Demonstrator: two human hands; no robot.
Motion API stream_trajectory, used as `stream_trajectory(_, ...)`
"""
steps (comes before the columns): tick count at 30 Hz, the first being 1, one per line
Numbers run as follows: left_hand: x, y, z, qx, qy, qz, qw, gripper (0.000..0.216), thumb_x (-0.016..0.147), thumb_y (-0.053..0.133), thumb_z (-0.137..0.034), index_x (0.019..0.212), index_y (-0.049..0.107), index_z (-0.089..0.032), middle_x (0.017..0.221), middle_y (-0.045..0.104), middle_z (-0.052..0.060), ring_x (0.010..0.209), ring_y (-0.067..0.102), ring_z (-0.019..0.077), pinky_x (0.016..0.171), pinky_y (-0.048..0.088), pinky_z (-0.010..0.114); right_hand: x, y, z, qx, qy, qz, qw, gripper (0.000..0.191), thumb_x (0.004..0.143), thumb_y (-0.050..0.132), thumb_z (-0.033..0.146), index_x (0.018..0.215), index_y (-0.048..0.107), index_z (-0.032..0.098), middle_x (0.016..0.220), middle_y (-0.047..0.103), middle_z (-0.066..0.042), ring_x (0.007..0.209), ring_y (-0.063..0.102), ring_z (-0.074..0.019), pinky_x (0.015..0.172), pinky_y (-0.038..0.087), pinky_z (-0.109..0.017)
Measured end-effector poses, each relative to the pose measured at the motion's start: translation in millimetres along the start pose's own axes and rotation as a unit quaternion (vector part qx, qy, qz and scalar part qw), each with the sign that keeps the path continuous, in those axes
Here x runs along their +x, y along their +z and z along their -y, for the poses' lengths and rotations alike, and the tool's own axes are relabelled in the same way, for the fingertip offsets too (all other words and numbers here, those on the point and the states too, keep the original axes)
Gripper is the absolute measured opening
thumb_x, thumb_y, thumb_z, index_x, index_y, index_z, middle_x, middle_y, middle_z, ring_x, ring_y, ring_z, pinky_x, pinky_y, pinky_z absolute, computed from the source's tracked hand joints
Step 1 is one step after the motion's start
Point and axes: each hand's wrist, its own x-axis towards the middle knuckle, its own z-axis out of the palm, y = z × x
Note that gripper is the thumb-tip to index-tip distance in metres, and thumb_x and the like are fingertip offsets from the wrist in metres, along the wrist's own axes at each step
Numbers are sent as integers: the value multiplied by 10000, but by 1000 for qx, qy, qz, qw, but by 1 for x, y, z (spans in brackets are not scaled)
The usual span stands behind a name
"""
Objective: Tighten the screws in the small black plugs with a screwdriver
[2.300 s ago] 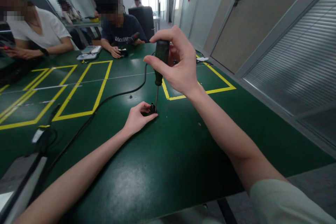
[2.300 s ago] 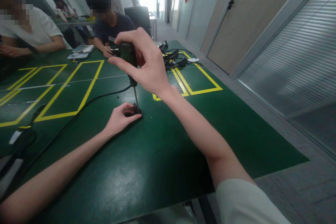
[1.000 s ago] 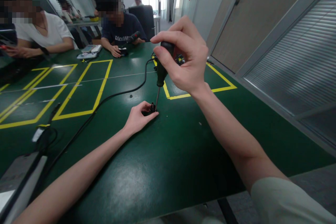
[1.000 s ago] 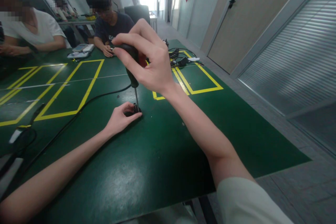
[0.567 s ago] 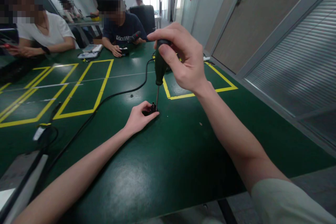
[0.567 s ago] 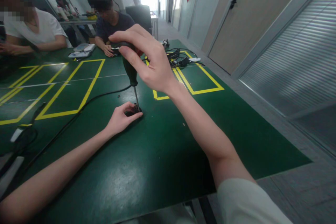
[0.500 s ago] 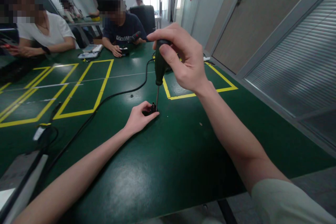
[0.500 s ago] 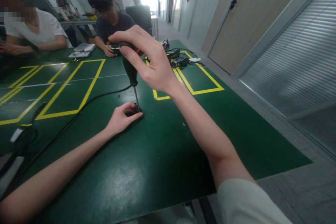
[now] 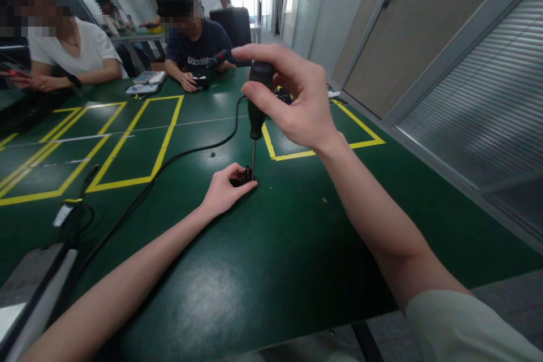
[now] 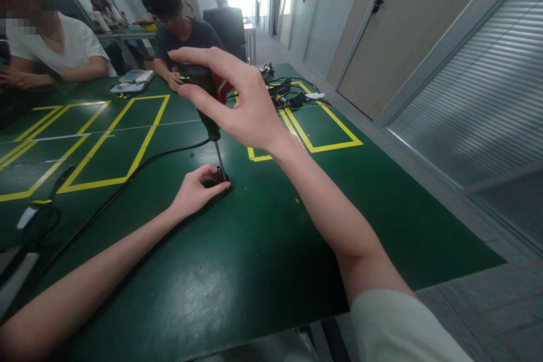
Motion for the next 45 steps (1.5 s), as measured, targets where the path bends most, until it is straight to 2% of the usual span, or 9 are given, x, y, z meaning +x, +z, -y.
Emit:
stream_trajectory(4, 0, 0, 1, -3, -5, -2, 1000, 257, 795, 823, -387, 861, 662, -198, 873, 773, 35, 838, 747, 225, 823, 591, 370, 1, -1, -5, 73, 14, 47, 996, 484, 1006, 508, 594, 1382, 546, 291, 1247, 690, -45, 1075, 686, -163, 884, 617, -300)
stream_trajectory(8, 0, 2, 1, -10, -9, -5, 1000, 257, 778, 835, -376, 862, 669, -199, 881, 777, 36, 840, 745, 225, 834, 587, 376, 1, 3, -16, 137, 27, 44, 989, 496, 989, 479, 668, 1287, 528, 274, 1200, 668, -57, 963, 706, -141, 868, 636, -310)
stream_trajectory(14, 1, 1, 1, -14, -10, -1, 1000, 268, 761, 855, -359, 867, 668, -199, 880, 779, 32, 845, 748, 225, 838, 588, 370, 2, 1, -14, 53, 1, -9, 999, 403, 911, 666, 613, 1162, 672, 298, 1186, 654, -48, 1076, 686, -172, 855, 649, -300)
stream_trajectory(20, 1, 1, 2, 17, -8, -19, 1000, 297, 731, 894, -344, 824, 651, -201, 847, 761, 17, 805, 707, 210, 767, 553, 332, 0, 0, -9, 97, -5, 30, 995, 442, 986, 539, 612, 1284, 658, 309, 1213, 703, -44, 1128, 701, -174, 985, 642, -331)
stream_trajectory(25, 0, 2, 2, 37, -23, -33, 998, 350, 713, 918, -372, 803, 629, -197, 774, 718, -2, 756, 659, 194, 712, 503, 306, 0, 3, -12, 29, -4, -16, 999, 449, 899, 682, 609, 1243, 683, 320, 1207, 664, -56, 1120, 673, -185, 831, 650, -268)
stream_trajectory(30, 0, 2, 2, 31, -22, -33, 999, 360, 706, 920, -372, 797, 617, -199, 758, 698, -13, 735, 632, 181, 695, 482, 293, -2, 6, -14, 109, -13, -8, 994, 324, 999, 579, 501, 1248, 675, 318, 1179, 717, -29, 1052, 717, -150, 934, 642, -299)
stream_trajectory(35, 1, 2, 2, 27, -25, -23, 999, 349, 717, 907, -389, 813, 630, -198, 791, 716, 1, 750, 623, 184, 712, 473, 299, -1, 5, -12, 58, -16, -46, 997, 349, 878, 740, 546, 1134, 720, 309, 1182, 695, -51, 1065, 689, -177, 822, 653, -278)
stream_trajectory(41, 1, 2, 3, 30, -29, -24, 999, 354, 714, 903, -391, 803, 619, -199, 775, 695, -6, 755, 608, 184, 709, 457, 294, -1, 4, -8, 87, -6, -18, 996, 365, 965, 574, 622, 1162, 701, 342, 1148, 729, -14, 1063, 725, -167, 948, 652, -319)
stream_trajectory(45, 1, 2, 4, 39, -29, -22, 999, 351, 720, 900, -400, 813, 628, -199, 795, 706, 1, 763, 608, 187, 718, 459, 299, 0, 3, -8, 36, 13, -53, 998, 367, 863, 712, 636, 1078, 731, 340, 1167, 711, -28, 1083, 706, -187, 891, 667, -310)
